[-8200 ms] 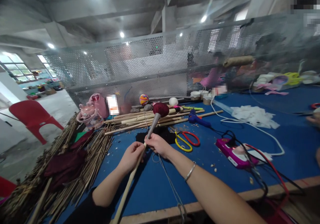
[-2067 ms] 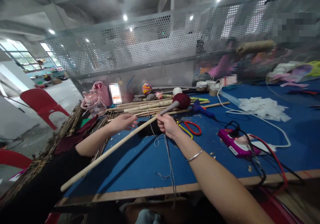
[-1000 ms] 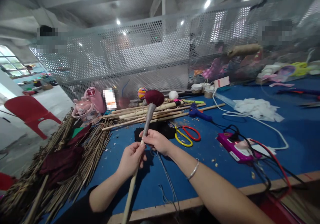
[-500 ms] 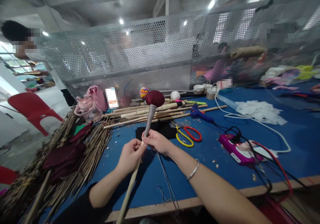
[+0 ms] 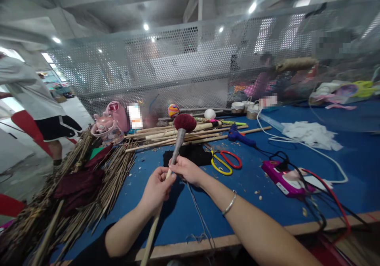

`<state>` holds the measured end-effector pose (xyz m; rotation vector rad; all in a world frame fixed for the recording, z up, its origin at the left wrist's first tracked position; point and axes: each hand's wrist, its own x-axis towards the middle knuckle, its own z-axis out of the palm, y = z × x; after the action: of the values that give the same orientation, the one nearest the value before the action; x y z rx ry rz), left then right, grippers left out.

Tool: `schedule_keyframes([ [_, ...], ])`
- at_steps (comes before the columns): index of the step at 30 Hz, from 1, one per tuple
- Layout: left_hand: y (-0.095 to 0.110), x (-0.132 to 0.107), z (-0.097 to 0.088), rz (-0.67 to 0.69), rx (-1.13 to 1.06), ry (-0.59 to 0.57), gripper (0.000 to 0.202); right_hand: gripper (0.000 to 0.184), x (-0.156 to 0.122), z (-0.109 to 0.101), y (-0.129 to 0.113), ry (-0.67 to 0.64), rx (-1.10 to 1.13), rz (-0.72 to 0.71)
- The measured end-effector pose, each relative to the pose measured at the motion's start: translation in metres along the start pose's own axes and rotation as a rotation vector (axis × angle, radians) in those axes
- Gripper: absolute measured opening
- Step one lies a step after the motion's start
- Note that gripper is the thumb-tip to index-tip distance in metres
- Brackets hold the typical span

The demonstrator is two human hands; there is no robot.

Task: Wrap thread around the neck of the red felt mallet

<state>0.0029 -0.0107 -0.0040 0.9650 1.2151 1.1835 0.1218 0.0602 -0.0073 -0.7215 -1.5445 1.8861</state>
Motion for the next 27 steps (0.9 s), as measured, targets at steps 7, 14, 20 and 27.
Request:
schedule_keyframes([
  [7, 0.0, 0.001, -0.004, 0.112, 0.02, -0.09, 0.035, 0.032, -0.001, -0.007, -0.001, -0.029, 0.023, -0.063],
  [14, 0.003, -0.003, 0.001, 0.109, 0.1, -0.151, 0.035, 0.031, -0.007, -0.01, -0.009, -0.081, 0.062, -0.057],
  [20, 0.004, -0.002, -0.004, 0.254, 0.356, -0.079, 0.031, 0.034, -0.007, -0.008, -0.009, -0.053, 0.026, -0.071],
  [27, 0.016, 0.014, 0.001, 0.3, 0.43, 0.053, 0.026, 0.029, -0.006, -0.013, -0.012, 0.016, 0.041, -0.07],
])
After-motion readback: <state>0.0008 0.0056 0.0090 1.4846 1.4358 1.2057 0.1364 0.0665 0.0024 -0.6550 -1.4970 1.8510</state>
